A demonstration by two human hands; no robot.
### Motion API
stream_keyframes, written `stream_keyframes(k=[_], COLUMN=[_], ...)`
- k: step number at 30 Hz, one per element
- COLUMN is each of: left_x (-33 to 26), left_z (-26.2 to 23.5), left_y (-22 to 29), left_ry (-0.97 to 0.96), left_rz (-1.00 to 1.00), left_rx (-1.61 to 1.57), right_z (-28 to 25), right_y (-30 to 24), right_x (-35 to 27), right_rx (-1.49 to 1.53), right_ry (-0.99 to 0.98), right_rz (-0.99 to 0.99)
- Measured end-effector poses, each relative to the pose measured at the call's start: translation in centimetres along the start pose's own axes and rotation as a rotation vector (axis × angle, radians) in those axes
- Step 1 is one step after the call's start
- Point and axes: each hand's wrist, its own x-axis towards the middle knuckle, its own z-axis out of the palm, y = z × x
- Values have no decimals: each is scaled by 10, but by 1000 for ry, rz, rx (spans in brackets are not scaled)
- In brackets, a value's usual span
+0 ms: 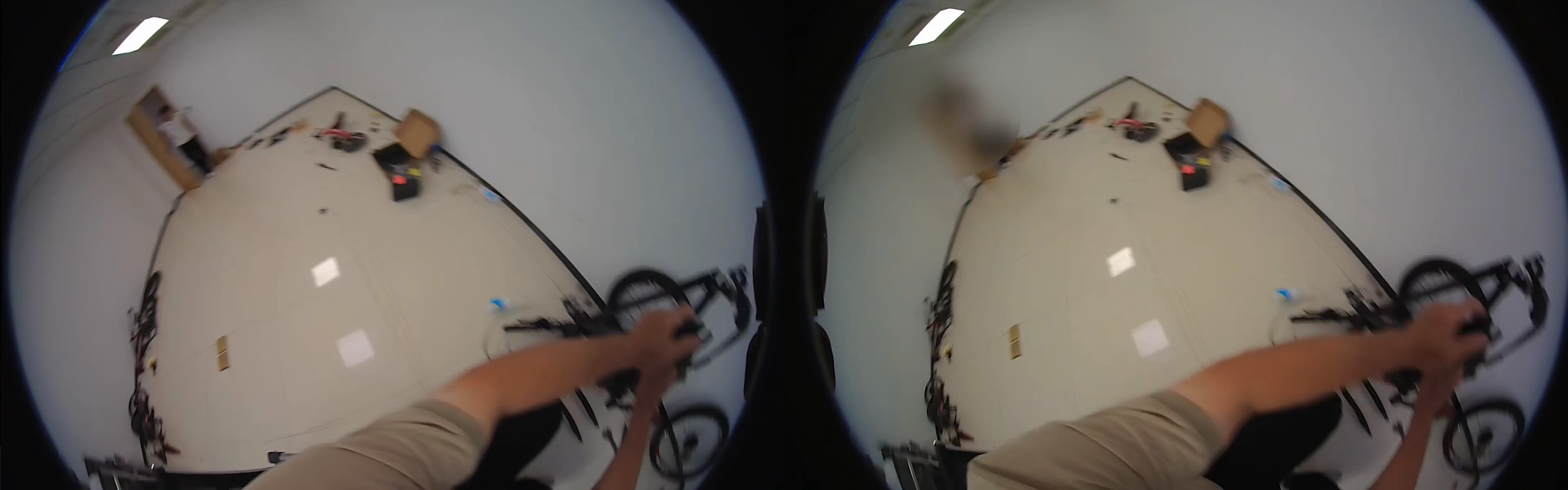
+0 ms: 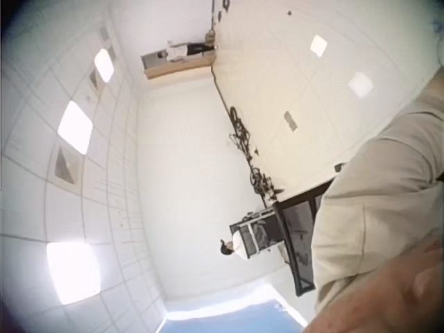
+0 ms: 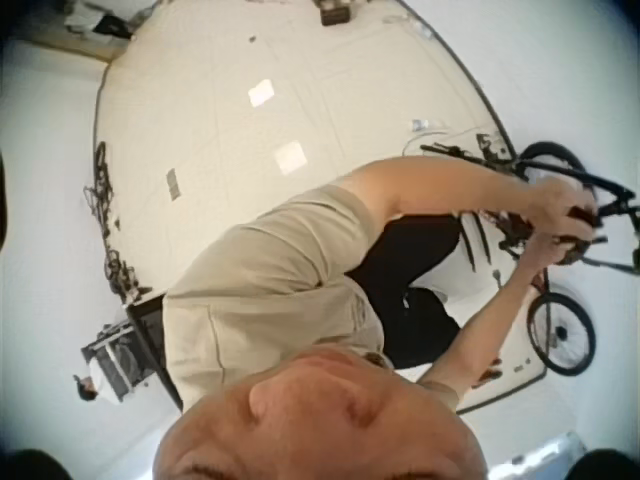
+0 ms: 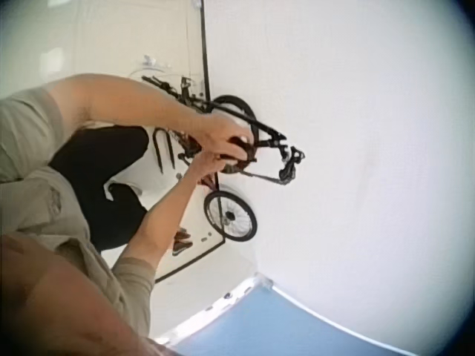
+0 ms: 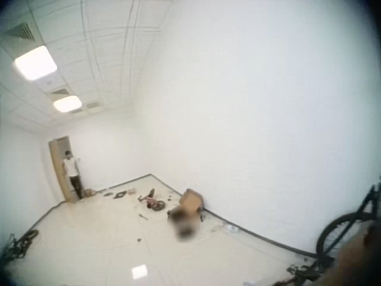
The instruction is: The person is assembling a bicycle by attaching the chain to the rear derailleur and crankset. They manipulate the chain with their hands to route it through the gears and then rotate the crank arm to test the movement.
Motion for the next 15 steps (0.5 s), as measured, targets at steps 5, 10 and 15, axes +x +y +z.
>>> stream_keyframes(k=[5, 10, 15], left_x=[-61, -119, -133], left_z=[-90, -105, -54], left_y=[-95, -155, -192], left_ry=[296, 1013, 1108], left_rz=[-272, -1142, -1312], left_rx=[96, -634, -1150], right_z=[38, 13, 13], right_y=[-88, -96, -97], right_x=[27, 36, 33], right_rx=[317, 364, 355], right_ry=[28, 92, 84], right_rz=[345, 300, 336])
